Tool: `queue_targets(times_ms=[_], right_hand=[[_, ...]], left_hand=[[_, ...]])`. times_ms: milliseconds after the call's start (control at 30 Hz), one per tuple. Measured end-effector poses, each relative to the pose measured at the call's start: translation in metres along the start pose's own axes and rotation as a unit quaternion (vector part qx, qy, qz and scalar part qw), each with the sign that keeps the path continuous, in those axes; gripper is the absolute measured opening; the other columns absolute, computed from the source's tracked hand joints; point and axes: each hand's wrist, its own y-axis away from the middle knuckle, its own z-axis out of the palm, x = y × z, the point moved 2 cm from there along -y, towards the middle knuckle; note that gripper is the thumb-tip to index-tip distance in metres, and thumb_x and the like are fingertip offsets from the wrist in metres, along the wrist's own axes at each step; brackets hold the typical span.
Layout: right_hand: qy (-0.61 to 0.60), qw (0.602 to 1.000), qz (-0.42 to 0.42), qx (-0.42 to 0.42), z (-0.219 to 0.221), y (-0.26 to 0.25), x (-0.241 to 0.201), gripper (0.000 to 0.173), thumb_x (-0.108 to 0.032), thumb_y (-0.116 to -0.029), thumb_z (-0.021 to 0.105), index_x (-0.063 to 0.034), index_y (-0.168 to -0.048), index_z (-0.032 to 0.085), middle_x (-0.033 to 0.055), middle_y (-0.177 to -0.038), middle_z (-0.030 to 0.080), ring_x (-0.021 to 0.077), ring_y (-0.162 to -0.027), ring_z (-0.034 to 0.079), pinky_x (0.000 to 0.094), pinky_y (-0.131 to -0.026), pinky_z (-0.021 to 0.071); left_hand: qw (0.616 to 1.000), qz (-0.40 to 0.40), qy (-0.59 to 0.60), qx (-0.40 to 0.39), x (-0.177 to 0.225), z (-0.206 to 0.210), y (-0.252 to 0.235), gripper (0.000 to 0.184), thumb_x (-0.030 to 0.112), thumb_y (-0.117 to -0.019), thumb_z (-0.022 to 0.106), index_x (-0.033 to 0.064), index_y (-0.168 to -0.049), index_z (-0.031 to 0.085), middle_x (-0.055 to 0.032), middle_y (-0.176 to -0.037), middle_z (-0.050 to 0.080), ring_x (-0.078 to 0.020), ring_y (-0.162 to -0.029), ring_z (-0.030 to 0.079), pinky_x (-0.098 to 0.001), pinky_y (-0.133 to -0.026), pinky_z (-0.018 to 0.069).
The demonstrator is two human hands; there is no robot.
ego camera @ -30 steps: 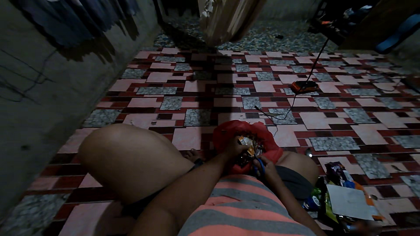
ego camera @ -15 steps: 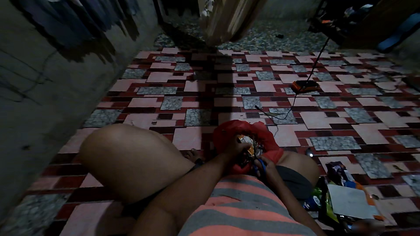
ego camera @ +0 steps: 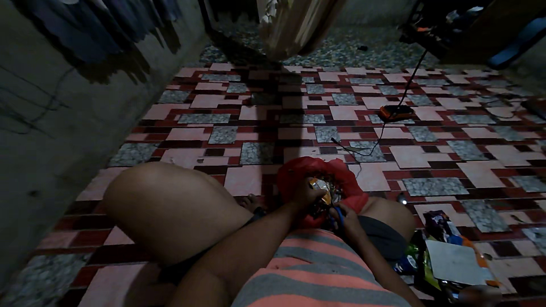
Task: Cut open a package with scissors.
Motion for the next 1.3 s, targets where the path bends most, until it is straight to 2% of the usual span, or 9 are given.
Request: queue_targets(times_ms=[200,433,567,667,833,1000,1100,1200,1300], right_hand=[[0.011,0.999,-0.032,0.038,0.000,0.002,-0.002,0.022,-0.019,-0.0949,0.068,-0.0001,-0.105,0.065,-0.0002,-0.074,0.065,0.0045,-0.058,0.058,0.0217,-0.055,0.0510],[0.034,0.996,-0.065,0.050,-0.003,-0.001,0.005,0.020,-0.017,-0.0929,0.072,0.0001,-0.102,0.067,-0.0007,-0.071,0.064,0.0051,-0.057,0.058,0.0224,-0.055,0.0517],[0.012,0.999,-0.018,0.050,-0.005,-0.002,0.003,0.020,-0.017,-0.0976,0.067,0.0012,-0.106,0.066,0.0025,-0.074,0.065,0.0079,-0.059,0.059,0.0249,-0.056,0.0527],[-0.006,0.999,0.028,0.041,-0.007,-0.004,0.003,0.027,-0.022,-0.1044,0.057,0.0024,-0.114,0.063,0.0033,-0.081,0.065,0.0059,-0.057,0.055,0.0215,-0.052,0.0477],[-0.024,0.999,0.031,-0.017,-0.005,-0.004,0.004,0.027,-0.021,-0.1035,0.056,0.0039,-0.113,0.060,0.0035,-0.080,0.065,0.0067,-0.058,0.058,0.0219,-0.053,0.0508],[-0.004,1.000,0.018,-0.005,-0.006,-0.002,0.004,0.029,-0.022,-0.0998,0.061,0.0035,-0.114,0.062,0.0021,-0.079,0.064,0.0052,-0.057,0.057,0.0220,-0.054,0.0519],[0.020,1.000,0.011,0.001,-0.006,0.000,0.001,0.026,-0.022,-0.0979,0.064,0.0011,-0.110,0.064,0.0002,-0.079,0.062,0.0043,-0.059,0.056,0.0215,-0.056,0.0513],[0.022,1.000,0.008,-0.001,-0.004,-0.001,0.001,0.023,-0.019,-0.0968,0.065,0.0009,-0.108,0.065,0.0011,-0.079,0.063,0.0058,-0.061,0.058,0.0230,-0.057,0.0526],[0.024,1.000,0.010,0.006,-0.003,-0.001,0.002,0.022,-0.017,-0.0965,0.067,0.0016,-0.108,0.066,0.0028,-0.079,0.065,0.0072,-0.062,0.060,0.0246,-0.058,0.0537]], left_hand=[[1.000,-0.016,0.016,-0.007,0.002,0.000,-0.001,0.046,0.011,-0.0906,0.076,-0.0047,-0.129,0.056,-0.0160,-0.108,0.067,-0.0161,-0.086,0.070,-0.0304,-0.077,0.0608],[0.997,-0.041,0.066,-0.010,0.000,0.002,-0.001,0.050,0.009,-0.0920,0.074,-0.0024,-0.135,0.050,-0.0166,-0.111,0.065,-0.0164,-0.084,0.069,-0.0288,-0.072,0.0603],[0.999,-0.041,0.018,-0.029,-0.002,-0.005,-0.006,0.049,0.010,-0.0933,0.072,-0.0039,-0.134,0.049,-0.0158,-0.108,0.066,-0.0157,-0.085,0.067,-0.0303,-0.075,0.0580],[0.996,-0.058,-0.043,-0.055,-0.004,-0.010,-0.012,0.039,0.014,-0.1013,0.060,-0.0020,-0.135,0.050,-0.0139,-0.106,0.063,-0.0147,-0.081,0.064,-0.0305,-0.072,0.0562],[0.992,-0.011,-0.102,-0.072,-0.004,-0.016,-0.015,0.032,0.017,-0.1045,0.056,-0.0046,-0.128,0.059,-0.0185,-0.116,0.065,-0.0193,-0.099,0.065,-0.0375,-0.092,0.0536],[0.987,0.005,-0.151,-0.063,0.002,-0.019,-0.012,0.030,0.021,-0.1010,0.063,-0.0037,-0.118,0.065,-0.0138,-0.102,0.066,-0.0153,-0.087,0.062,-0.0341,-0.084,0.0527],[0.982,0.005,-0.177,-0.058,0.004,-0.020,-0.013,0.033,0.026,-0.1037,0.059,-0.0037,-0.117,0.065,-0.0147,-0.102,0.065,-0.0180,-0.088,0.060,-0.0372,-0.084,0.0508],[0.982,0.014,-0.180,-0.053,0.005,-0.020,-0.012,0.032,0.026,-0.1047,0.057,-0.0034,-0.111,0.066,-0.0108,-0.093,0.062,-0.0144,-0.079,0.056,-0.0334,-0.077,0.0490],[0.979,0.022,-0.196,-0.057,0.006,-0.020,-0.011,0.032,0.026,-0.1047,0.057,-0.0040,-0.109,0.067,-0.0122,-0.093,0.063,-0.0159,-0.081,0.057,-0.0355,-0.079,0.0496]])
